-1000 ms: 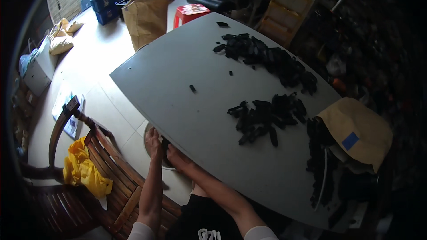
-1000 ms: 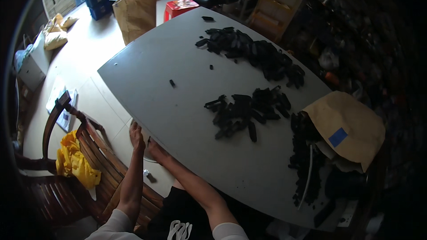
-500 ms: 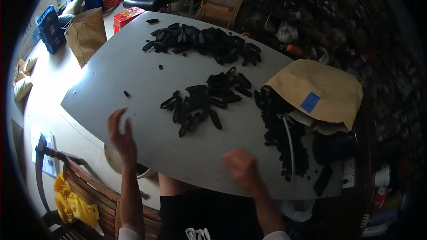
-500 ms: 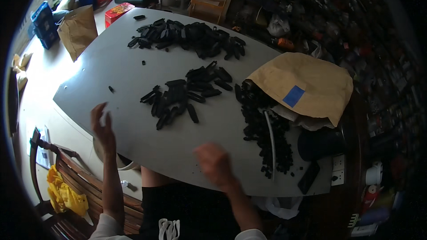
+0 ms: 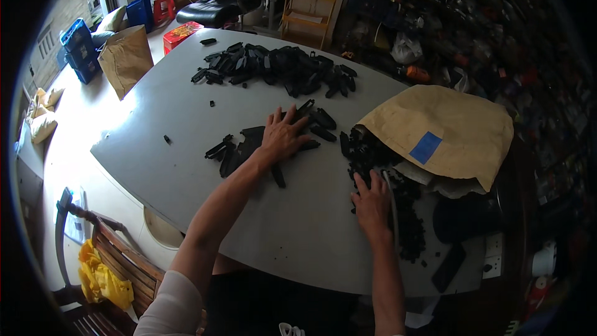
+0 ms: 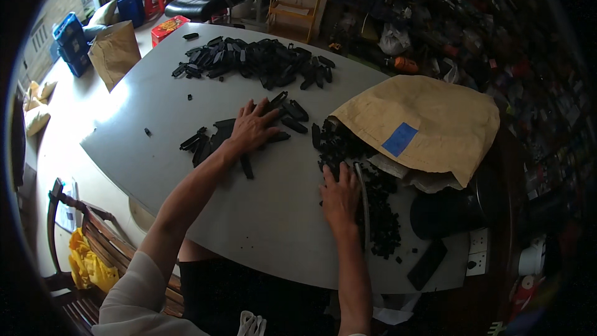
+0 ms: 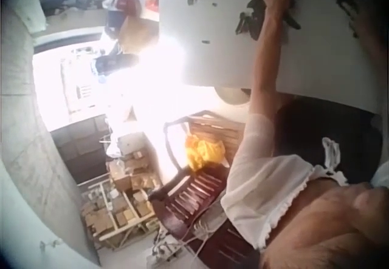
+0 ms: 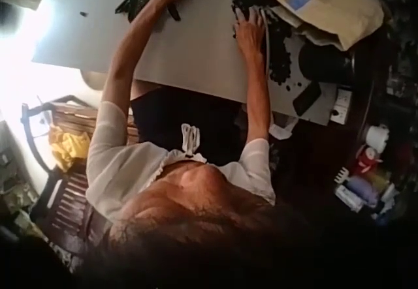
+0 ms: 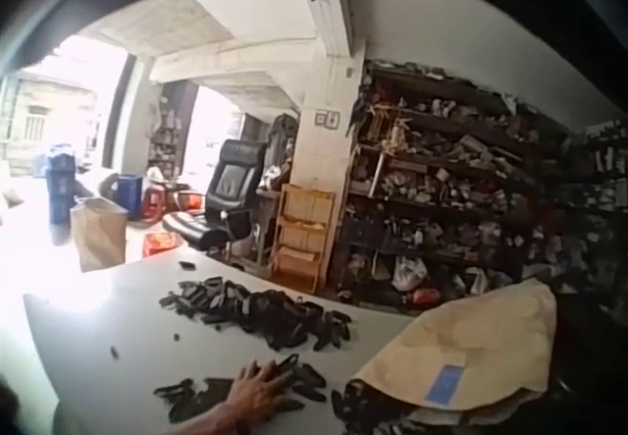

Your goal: Assembling small black plastic components by snapping them together on a table.

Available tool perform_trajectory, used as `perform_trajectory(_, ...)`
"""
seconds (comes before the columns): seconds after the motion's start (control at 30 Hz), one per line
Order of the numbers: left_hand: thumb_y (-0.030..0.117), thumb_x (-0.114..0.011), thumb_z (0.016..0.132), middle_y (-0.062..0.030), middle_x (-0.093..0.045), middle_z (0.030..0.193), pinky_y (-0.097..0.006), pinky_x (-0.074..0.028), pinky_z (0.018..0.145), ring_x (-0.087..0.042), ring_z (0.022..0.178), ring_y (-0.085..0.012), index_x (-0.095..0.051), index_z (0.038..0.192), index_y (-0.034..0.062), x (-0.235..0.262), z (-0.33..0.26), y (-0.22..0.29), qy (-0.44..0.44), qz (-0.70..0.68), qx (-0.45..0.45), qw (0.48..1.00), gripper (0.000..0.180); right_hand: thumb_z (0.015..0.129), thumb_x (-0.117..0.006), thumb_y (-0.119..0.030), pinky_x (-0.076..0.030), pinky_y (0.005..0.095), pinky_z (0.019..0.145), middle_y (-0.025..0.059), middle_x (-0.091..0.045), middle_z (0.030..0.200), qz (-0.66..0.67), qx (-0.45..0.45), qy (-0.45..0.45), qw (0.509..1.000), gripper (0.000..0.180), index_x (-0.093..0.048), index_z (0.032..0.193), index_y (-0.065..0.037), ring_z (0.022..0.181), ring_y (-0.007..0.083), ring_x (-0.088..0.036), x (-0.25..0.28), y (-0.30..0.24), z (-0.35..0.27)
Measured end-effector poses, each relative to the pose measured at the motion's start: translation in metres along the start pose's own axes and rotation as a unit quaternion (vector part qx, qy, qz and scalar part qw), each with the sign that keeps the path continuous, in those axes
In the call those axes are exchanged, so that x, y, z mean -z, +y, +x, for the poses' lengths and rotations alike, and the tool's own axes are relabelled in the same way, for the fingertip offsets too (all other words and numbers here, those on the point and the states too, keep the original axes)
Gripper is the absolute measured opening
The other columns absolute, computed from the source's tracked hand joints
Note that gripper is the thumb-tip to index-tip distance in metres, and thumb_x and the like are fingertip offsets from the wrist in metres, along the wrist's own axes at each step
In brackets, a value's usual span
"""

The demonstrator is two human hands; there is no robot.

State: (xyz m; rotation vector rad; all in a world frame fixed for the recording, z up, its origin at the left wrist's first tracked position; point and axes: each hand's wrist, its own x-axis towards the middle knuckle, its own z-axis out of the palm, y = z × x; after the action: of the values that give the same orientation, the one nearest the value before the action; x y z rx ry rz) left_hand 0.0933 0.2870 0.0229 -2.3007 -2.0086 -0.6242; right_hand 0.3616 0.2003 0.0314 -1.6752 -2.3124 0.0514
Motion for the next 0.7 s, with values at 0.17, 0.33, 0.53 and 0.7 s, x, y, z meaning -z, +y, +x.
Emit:
perform_trajectory(0.17,0.039,-0.058,0.087,-0.0122,-0.039,0.143,-0.048,-0.025,0.108,-0.028,0.135,-0.0378,-0.049,0.135,0.0212,0.008,-0.025,0.017,-0.047,-0.052,-0.073,0.995,0.052,0.085,-0.066,-0.012,-0.036,0.0428,0.104,0.0152,-0.038,0.139,-0.002,0.018,-0.021,1.0,0.046,-0.053,0.129,-0.011,0.128,0.0332,-0.037,0.009,-0.001,-0.016)
perform_trajectory(0.33,0.036,-0.061,0.086,-0.0113,-0.041,0.141,-0.049,-0.026,0.109,-0.028,0.136,-0.0367,-0.049,0.135,0.0212,0.02,-0.072,0.039,-0.075,-0.086,-0.155,0.981,0.053,0.083,-0.066,-0.007,-0.036,0.0426,0.104,0.0145,-0.039,0.139,0.025,0.046,-0.013,0.999,0.045,-0.055,0.127,-0.011,0.128,0.0326,-0.037,0.006,0.006,-0.042)
perform_trajectory(0.53,0.03,-0.063,0.085,-0.014,-0.042,0.141,-0.048,-0.024,0.11,-0.029,0.136,-0.037,-0.055,0.129,0.0176,0.034,-0.103,0.049,-0.109,-0.139,-0.233,0.956,0.047,0.08,-0.067,-0.003,-0.036,0.0414,0.104,0.0124,-0.042,0.138,0.047,0.08,0.001,0.996,0.046,-0.058,0.124,-0.01,0.129,0.0307,-0.038,0.021,0.0,-0.065)
perform_trajectory(0.7,0.02,-0.065,0.08,-0.0119,-0.052,0.117,-0.041,-0.038,0.093,-0.045,0.113,-0.0313,-0.063,0.111,0.0115,0.066,-0.124,0.053,0.002,-0.145,-0.162,0.976,0.033,0.076,-0.068,0.001,-0.045,0.04,0.086,0.0104,-0.057,0.102,0.12,0.014,0.065,0.99,0.023,-0.064,0.098,-0.003,0.101,0.0281,-0.054,0.046,0.002,-0.078)
